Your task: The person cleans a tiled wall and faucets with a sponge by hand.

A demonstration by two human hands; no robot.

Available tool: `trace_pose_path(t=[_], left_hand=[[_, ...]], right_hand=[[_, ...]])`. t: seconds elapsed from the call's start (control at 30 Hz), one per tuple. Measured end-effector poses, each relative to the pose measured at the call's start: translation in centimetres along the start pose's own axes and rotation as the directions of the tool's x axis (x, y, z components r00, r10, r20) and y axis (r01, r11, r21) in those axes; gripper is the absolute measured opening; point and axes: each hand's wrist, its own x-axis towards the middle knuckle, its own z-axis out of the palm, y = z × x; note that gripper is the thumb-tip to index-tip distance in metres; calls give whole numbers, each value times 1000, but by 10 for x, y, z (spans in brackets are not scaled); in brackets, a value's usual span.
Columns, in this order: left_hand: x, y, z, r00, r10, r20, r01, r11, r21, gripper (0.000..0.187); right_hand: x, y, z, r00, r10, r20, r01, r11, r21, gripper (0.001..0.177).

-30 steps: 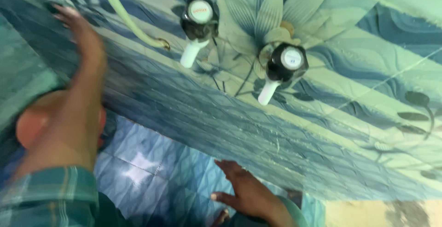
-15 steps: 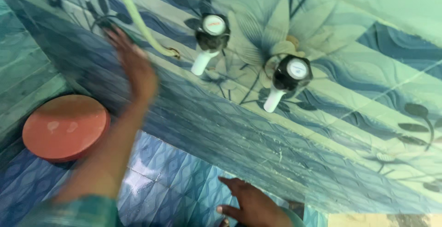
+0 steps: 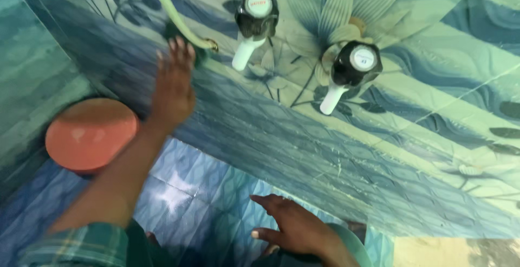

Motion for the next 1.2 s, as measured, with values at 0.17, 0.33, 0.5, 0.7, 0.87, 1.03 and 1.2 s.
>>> trace_pose_path(t=[0.17,0.33,0.5,0.7,0.87,1.03,1.2], left_hand=[[101,-36,-73,969,69,-239,-33,988,150,59],[95,-25,-68,964,55,-259,-49,998,30,60],[-15,34,17,960,-278,38,278,960,-12,102],[-32,63,63,954,-271,-128,230,936,-264,93],[53,-51,47,935,-206,-290,168,974,-150,62],[20,-173,95,893,-383,-236,368,924,-110,60],[-149,-53,241,680,-717,156,657,500,-564,73]], right_hand=[[1,3,-4,999,52,14,-51,999,-8,78],[12,13,-1,997,-67,-39,64,996,-65,76],[15,5,5,999,-9,33,11,999,-53,78],[7,-5,5,996,54,67,-55,998,10,79],[-1,-2,-4,993,116,21,-117,993,20,78],[-1,17,-1,999,-36,-12,36,999,-12,75],[15,12,-2,999,-38,11,38,998,47,76]])
